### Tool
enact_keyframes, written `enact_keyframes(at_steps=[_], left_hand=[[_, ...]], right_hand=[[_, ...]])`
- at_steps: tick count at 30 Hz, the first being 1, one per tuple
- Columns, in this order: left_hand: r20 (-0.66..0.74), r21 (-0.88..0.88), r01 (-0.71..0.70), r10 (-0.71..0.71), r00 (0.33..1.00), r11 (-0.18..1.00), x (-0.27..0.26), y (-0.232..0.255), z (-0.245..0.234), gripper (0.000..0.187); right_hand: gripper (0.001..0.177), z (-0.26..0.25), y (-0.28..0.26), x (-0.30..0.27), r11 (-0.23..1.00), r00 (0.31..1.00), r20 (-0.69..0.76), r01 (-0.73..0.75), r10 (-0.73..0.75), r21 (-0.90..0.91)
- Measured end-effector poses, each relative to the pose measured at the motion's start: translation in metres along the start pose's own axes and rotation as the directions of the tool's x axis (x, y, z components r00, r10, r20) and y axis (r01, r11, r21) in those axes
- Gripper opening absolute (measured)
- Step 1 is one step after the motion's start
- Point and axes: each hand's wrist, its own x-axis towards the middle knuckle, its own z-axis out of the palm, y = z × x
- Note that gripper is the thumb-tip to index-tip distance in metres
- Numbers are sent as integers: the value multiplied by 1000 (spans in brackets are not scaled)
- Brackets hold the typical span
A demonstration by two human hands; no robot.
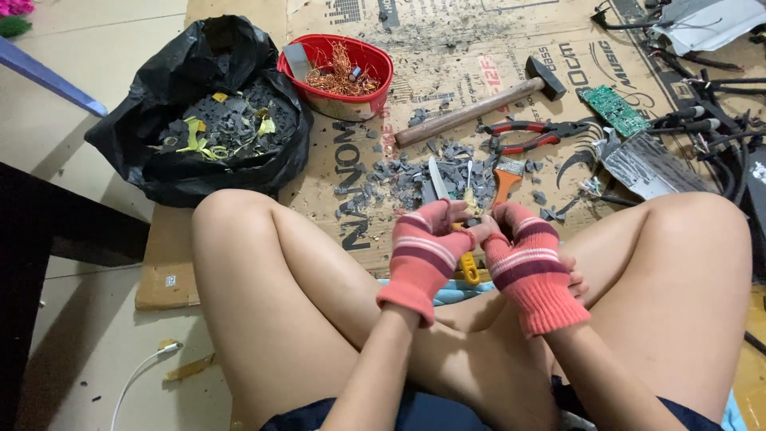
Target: Dismantling a circuit board by breaking it into smaller pieces using pliers.
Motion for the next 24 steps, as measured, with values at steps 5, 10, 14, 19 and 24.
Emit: enact_keyframes(at_steps=[5, 10, 14, 19, 24], left_hand=[[-29, -133, -27, 23, 999, 991, -2, -15, 3, 44], [-91, -33, -26, 23, 996, 999, 12, -39, 12, 30], [-155, -24, -39, 34, 987, 999, -1, -31, 16, 27], [-162, 53, -100, 107, 981, 994, 0, -34, 22, 29], [-192, 2, -142, 140, 971, 990, 0, -36, 28, 25]], right_hand=[[21, 0, -8, -3, 994, 995, -2, -98, 98, 44], [17, 6, -10, -1, 988, 991, 22, -131, 129, 84], [19, -5, -44, -3, 976, 982, 89, -154, 169, -156], [21, 3, -28, 5, 876, 991, 73, -63, 111, -479], [19, 5, -35, 2, 851, 998, -13, -57, 59, -522]])
